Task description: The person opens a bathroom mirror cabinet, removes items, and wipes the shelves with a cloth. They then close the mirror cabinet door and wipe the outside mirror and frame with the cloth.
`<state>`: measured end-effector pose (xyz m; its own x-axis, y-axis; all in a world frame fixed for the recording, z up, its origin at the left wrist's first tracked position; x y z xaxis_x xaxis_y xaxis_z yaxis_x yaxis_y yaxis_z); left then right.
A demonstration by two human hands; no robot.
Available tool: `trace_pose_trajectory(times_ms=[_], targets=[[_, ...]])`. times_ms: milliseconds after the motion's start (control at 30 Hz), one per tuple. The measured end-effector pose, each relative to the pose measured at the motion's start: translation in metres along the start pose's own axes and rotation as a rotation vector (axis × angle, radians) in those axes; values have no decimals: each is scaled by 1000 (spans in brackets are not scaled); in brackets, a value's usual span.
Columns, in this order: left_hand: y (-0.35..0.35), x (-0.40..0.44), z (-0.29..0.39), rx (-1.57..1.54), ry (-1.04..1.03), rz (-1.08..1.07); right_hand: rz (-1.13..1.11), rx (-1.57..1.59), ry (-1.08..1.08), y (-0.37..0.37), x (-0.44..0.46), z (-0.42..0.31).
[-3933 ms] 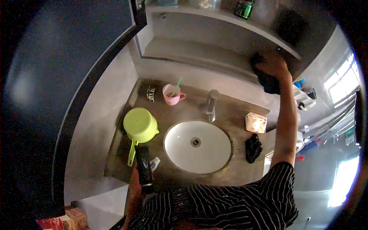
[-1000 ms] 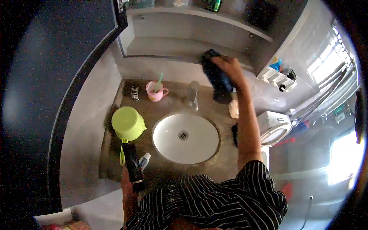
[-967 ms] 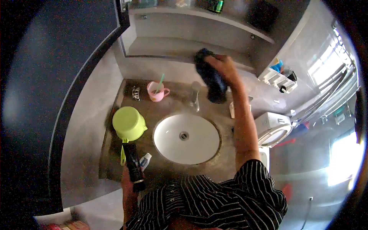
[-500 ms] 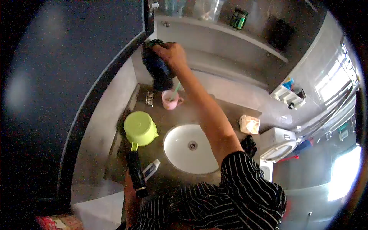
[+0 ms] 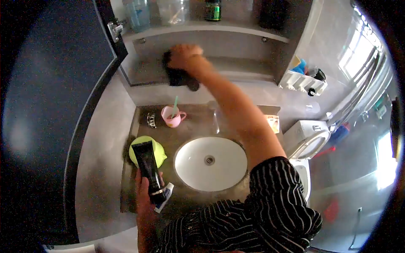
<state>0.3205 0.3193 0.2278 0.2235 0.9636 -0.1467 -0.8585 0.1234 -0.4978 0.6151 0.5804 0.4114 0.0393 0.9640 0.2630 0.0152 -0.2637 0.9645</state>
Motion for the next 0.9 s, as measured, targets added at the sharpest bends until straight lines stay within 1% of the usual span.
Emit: trace_pose_trajectory(times_ms=[33, 67, 100, 133, 167, 200, 233, 267, 300, 367, 400, 467, 500, 533, 633, 733, 833, 900], targets=[[-2, 8, 3, 6, -32, -62, -54, -10, -56, 8, -12, 24], [-12, 11, 10, 36, -17, -78, -109, -22, -108, 17, -26, 50], [-23, 10, 21, 63, -3, -86, -81, -31, -157, 18, -38, 76], [-32, 13, 29, 87, 8, -86, -73, -112, -163, 8, -37, 109], [-35, 22, 33, 64, 4, -154, -38, -93, -215, 27, -62, 121], [-37, 32, 39, 43, -7, -220, -82, -74, -177, 32, -71, 150], [-46, 37, 47, 101, -39, -210, -88, -214, -240, 21, -65, 178], [-56, 43, 55, 160, -71, -201, -36, -190, -330, 15, -66, 207], [-58, 54, 58, 141, -62, -249, -46, -241, -315, 20, -76, 225], [-62, 75, 61, 108, -82, -367, -28, -297, -290, 22, -86, 238], [-72, 80, 63, 91, -84, -282, -2, -300, -286, 22, -88, 240], [-81, 93, 66, 101, -95, -209, 13, -288, -283, 26, -93, 235], [-81, 104, 68, 123, -136, -296, 0, -272, -283, 34, -98, 224], [-84, 114, 68, 90, -137, -299, -12, -256, -284, 39, -103, 217], [-106, 142, 83, 5, -124, -334, 137, -143, -337, 31, -110, 223], [-109, 201, 90, -151, 112, -182, 124, -122, -396, 25, -109, 229], [-133, 247, 100, -291, 22, 132, -52, -187, -465, 16, -98, 246], [-143, 272, 107, -296, 15, 152, -38, -189, -472, 20, -102, 239]])
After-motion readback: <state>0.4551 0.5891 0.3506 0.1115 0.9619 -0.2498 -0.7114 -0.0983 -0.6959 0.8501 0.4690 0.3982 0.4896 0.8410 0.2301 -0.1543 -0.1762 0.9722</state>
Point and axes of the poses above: each hand's wrist, its own x-axis towards the middle knuckle, its own y-axis out of the back of the hand, z = x × y, the point moved 2 cm from there along x, towards the middle knuckle
